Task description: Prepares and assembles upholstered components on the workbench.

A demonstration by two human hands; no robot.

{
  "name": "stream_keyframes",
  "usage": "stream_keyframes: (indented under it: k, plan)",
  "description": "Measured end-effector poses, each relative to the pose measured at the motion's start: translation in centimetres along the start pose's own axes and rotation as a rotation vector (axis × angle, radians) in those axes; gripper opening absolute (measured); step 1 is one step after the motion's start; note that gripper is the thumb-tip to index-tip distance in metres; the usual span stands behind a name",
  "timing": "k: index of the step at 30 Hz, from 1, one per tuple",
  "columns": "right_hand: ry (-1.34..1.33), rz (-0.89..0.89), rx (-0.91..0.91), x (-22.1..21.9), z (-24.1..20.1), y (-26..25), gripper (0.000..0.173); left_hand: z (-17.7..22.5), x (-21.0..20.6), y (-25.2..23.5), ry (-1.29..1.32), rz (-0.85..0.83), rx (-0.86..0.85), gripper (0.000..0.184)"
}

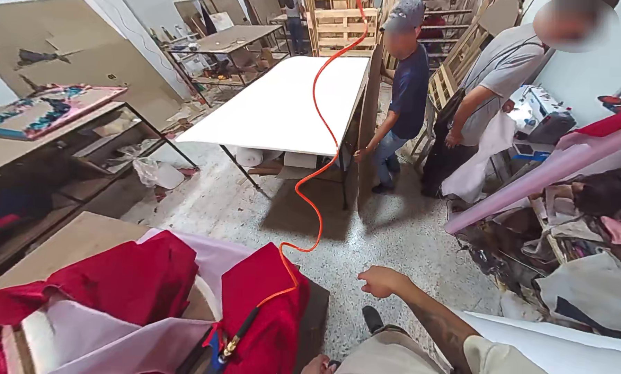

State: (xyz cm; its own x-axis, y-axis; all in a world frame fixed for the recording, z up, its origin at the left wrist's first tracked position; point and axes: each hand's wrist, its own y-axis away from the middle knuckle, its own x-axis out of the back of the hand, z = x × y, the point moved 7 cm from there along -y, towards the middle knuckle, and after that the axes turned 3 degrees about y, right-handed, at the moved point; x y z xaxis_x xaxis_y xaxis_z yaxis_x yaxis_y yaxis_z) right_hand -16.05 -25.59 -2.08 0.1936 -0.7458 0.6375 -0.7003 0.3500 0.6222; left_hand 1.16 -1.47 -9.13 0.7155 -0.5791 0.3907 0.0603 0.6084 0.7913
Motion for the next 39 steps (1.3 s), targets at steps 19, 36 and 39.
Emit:
stream_keyframes:
  k: [19,36,39]
  plan:
    - [0.027,-0.055,0.03,-1.9,-0.3,-1.3,0.046,-1.3,-1.5,-0.5,0.077,0.074,-0.006,0.052]
    - [0.14,-0.147,0.057,-4.1,-2.4,-2.9,0.046,-2.1,-1.4,-0.2,0.09,0.097,-0.045,0.051]
    - [0.148,-0.176,0.047,-4.8,-2.7,-2.9,0.047,-2.6,-1.7,-0.8,0.092,0.107,-0.032,0.05]
